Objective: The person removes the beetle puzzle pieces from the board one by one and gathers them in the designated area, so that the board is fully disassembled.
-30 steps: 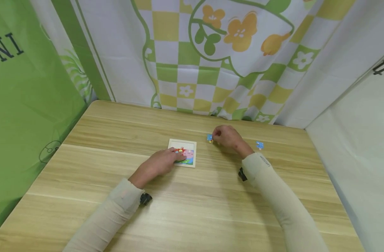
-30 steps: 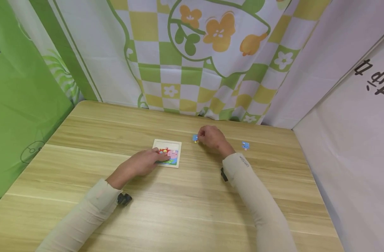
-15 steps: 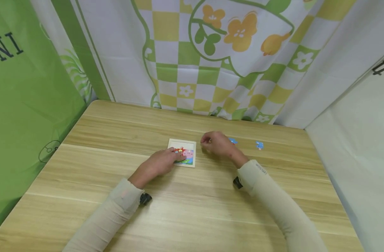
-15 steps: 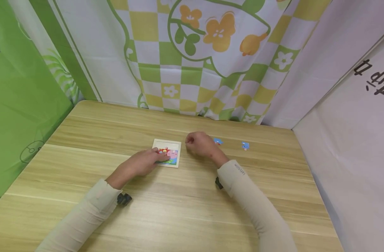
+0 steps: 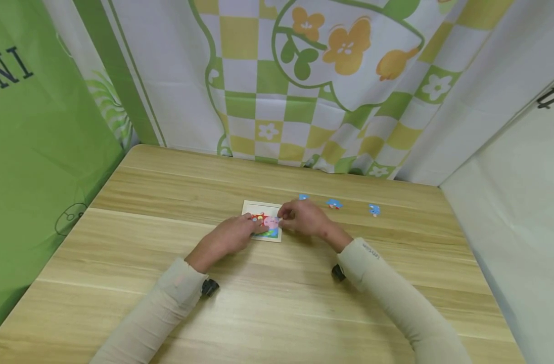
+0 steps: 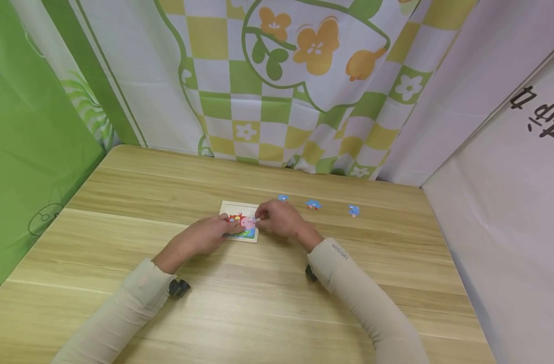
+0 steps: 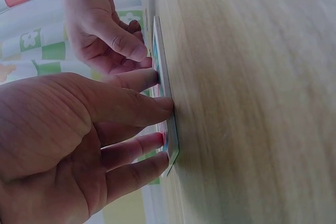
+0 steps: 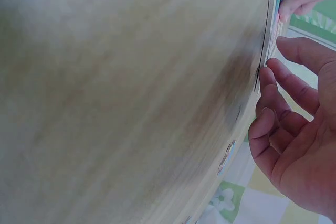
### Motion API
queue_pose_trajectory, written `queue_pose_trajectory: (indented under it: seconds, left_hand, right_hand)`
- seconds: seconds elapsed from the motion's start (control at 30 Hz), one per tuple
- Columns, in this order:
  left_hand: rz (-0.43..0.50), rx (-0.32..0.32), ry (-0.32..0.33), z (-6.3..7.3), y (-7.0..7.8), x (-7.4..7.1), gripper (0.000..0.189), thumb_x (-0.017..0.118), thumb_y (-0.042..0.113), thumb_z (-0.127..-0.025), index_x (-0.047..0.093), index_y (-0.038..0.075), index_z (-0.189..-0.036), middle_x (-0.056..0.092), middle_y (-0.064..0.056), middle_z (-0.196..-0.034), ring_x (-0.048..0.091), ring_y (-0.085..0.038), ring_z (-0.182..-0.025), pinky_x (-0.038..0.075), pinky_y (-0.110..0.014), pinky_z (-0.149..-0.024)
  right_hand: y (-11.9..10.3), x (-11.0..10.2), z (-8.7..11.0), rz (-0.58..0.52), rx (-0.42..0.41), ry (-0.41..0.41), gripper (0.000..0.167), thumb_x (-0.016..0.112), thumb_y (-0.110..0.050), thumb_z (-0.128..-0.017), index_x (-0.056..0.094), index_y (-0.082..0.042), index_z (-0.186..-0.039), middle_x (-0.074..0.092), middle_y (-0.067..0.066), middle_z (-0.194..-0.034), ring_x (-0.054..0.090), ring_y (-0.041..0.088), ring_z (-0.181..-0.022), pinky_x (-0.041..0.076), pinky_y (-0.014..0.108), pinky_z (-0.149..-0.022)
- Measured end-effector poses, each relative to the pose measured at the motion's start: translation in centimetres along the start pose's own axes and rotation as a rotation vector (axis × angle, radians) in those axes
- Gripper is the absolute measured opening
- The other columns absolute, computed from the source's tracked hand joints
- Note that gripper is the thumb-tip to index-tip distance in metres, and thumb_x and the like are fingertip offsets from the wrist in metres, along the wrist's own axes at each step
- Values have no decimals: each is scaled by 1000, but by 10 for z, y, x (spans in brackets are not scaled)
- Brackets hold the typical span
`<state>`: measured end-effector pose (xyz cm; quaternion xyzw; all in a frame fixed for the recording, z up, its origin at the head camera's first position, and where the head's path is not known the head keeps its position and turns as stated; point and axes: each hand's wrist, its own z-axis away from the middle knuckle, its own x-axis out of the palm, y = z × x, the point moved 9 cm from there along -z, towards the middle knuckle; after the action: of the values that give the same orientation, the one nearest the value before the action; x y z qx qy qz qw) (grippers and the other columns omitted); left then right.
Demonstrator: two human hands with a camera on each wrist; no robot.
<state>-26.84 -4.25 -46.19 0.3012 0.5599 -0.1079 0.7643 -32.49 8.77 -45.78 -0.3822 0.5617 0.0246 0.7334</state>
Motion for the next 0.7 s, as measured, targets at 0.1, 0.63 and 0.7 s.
queue_pose_trajectory:
  seconds: [0.1, 0.63, 0.7]
  left_hand:
    - [9, -2, 2, 1, 0, -1, 54, 56, -8, -99, 64, 21, -143, 58, -23, -139, 61, -33, -115, 53, -39, -80]
    - [-12, 23, 19, 1, 3, -3, 52, 61, -6, -98, 66, 23, -140, 61, -22, -134, 59, -25, -96, 49, -33, -67]
    - [-11, 16, 18, 2, 3, -2, 52, 60, -7, -98, 66, 23, -141, 61, -22, -131, 57, -23, -89, 48, -33, -65]
  right_hand:
    - [0, 2, 2, -3, 21, -6, 19, 80, -18, -92, 75, -9, -109, 70, -2, -96, 64, 12, -88, 55, 32, -79]
    - [-1, 6, 3, -32, 35, -7, 27, 83, -21, -89, 72, -10, -111, 68, 0, -98, 62, 15, -89, 52, 35, -81]
    - [-1, 6, 3, -40, 36, -1, 27, 83, -21, -89, 72, -10, -111, 68, -1, -95, 62, 14, -86, 52, 34, -78]
